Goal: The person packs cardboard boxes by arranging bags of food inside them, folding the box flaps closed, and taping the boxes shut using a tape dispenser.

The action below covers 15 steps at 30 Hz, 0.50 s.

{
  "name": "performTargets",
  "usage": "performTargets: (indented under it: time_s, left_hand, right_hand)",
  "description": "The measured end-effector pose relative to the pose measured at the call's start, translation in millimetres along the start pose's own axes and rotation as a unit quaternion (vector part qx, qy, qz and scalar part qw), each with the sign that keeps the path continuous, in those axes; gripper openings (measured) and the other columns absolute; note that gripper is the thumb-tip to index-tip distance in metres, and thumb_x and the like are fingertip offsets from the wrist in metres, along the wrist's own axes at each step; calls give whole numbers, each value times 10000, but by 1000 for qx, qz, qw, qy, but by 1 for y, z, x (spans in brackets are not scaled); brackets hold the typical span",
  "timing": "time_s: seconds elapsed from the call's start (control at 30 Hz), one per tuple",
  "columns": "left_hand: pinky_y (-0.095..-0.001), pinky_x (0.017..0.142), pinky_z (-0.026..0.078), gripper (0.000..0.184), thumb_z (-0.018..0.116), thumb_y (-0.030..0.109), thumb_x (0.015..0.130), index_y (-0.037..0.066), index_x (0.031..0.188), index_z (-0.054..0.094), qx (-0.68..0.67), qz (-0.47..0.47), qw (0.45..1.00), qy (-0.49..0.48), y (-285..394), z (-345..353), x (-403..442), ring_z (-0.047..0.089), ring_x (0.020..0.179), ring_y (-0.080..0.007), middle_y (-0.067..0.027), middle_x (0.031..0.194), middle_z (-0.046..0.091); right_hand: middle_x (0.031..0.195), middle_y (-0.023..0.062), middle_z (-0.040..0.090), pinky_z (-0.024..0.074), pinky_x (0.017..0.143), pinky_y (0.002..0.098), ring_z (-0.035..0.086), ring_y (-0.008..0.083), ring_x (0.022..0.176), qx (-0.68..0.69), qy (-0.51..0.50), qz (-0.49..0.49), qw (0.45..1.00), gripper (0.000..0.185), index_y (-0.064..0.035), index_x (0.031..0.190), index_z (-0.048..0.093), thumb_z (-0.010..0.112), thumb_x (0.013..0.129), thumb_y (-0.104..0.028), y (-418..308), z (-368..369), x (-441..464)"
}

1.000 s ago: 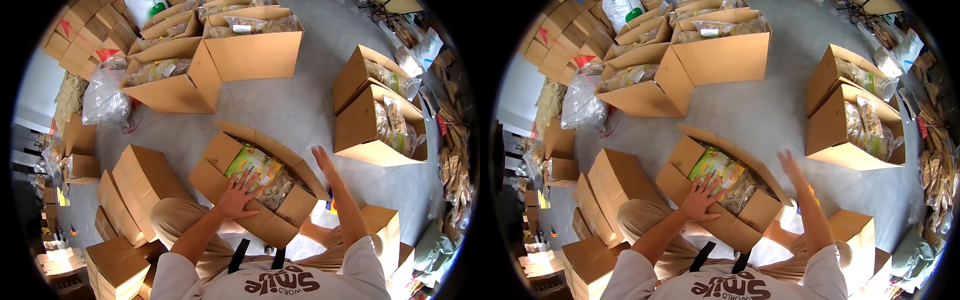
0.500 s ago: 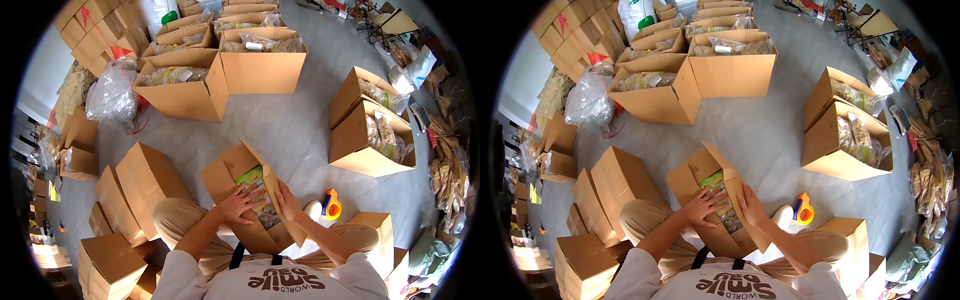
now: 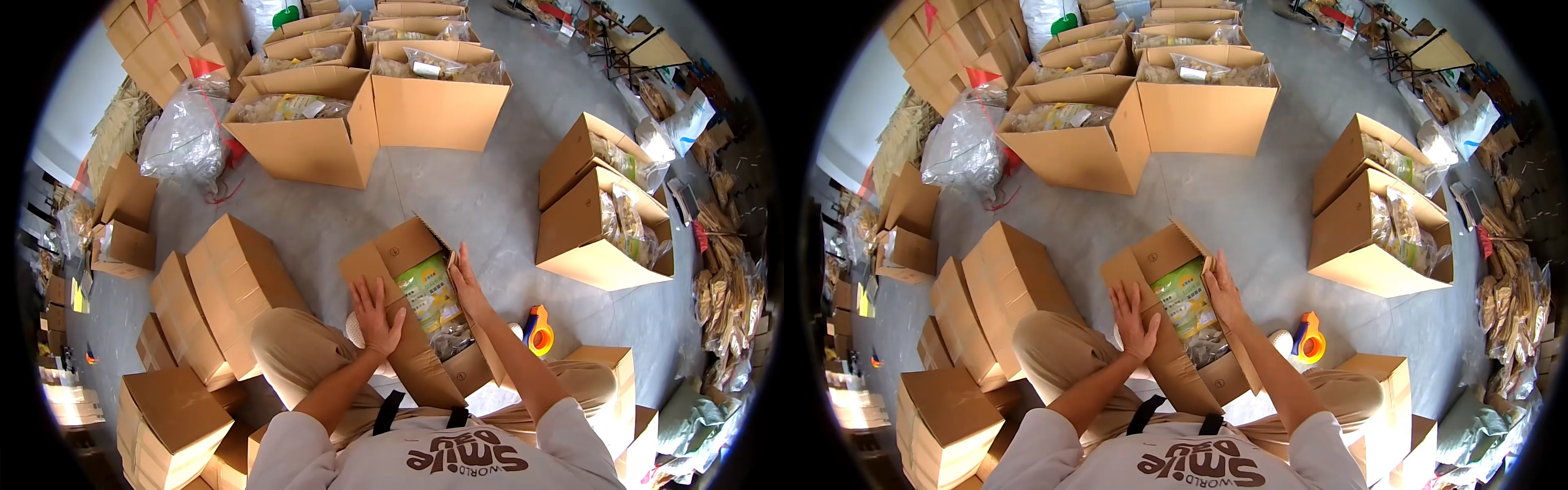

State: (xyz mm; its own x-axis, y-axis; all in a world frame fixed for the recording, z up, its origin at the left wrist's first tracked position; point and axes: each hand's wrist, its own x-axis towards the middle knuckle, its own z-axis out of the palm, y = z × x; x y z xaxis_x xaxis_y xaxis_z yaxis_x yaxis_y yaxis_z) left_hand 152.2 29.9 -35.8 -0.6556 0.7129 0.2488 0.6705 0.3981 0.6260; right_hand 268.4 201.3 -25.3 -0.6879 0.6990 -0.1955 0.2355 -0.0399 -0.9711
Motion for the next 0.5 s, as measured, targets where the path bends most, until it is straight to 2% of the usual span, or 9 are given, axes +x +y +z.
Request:
performTargets:
  time_s: [0.03,0.07,0.1,0.17,0.23,0.27,0.33,0.43,0.5]
  left_hand:
    - [-570,1037,166,752,608,355,767,129,1403,276,-22,2,1000,20,3,2,2,57,1342,-459,-230,1470,95]
    - [-570,1037,166,752,608,355,767,129,1403,276,-22,2,1000,20,6,4,4,57,1342,-459,-230,1470,95]
    - [-587,1030,160,744,607,351,767,134,1401,283,-15,-5,1000,21,9,6,8,58,1343,-458,-214,1475,103]
    - [-605,1023,154,736,606,348,767,140,1399,290,-9,-19,1000,19,11,9,11,59,1344,-456,-198,1479,111]
    - [-647,1000,138,730,600,360,770,150,1398,294,46,-10,998,-37,11,9,13,60,1348,-446,-155,1489,120]
    - [-647,1000,138,730,600,360,770,150,1398,294,48,-12,998,-42,12,9,14,60,1348,-446,-155,1489,120]
    - [-628,1008,137,717,600,324,775,119,1391,297,119,-11,990,-73,19,9,16,77,1344,-441,-163,1483,136]
    - [-662,993,106,690,569,318,798,112,1393,288,141,-8,984,-112,28,8,22,73,1346,-436,-154,1484,137]
    - [-667,994,88,658,542,292,816,94,1390,289,155,15,981,-116,26,9,19,79,1350,-421,-146,1483,145]
  right_hand:
    - [1463,148,216,245,1021,529,216,350,1335,100,2,-12,995,595,-188,1430,206,408,902,-373,0,1,9]
    - [1463,157,209,246,1016,524,227,356,1327,-135,2,-32,990,606,-189,1431,204,412,897,-384,3,3,2]
    - [1464,165,203,248,1010,520,237,363,1320,-363,1,-50,930,618,-190,1433,202,417,892,-396,-13,6,-6]
    - [1465,176,188,246,1006,514,231,391,1308,-379,-7,-64,923,609,-203,1432,210,408,894,-410,-16,10,-13]
    - [1473,173,157,228,1001,544,200,432,1301,-506,-16,-101,857,592,-162,1429,217,412,902,-349,-12,19,-17]
    - [1473,173,157,228,1001,544,200,432,1301,-504,-18,-97,858,592,-162,1429,217,412,902,-349,-10,23,-18]
    - [1479,162,138,237,975,580,189,480,1282,-576,9,-100,811,609,-165,1427,223,433,891,-366,-9,29,-18]
    - [1483,162,121,231,964,608,185,494,1276,-595,33,-126,793,610,-143,1425,226,444,890,-341,-3,31,-14]
    - [1480,163,130,231,965,611,187,493,1276,-585,16,-111,803,597,-147,1422,235,439,894,-336,-6,30,-16]
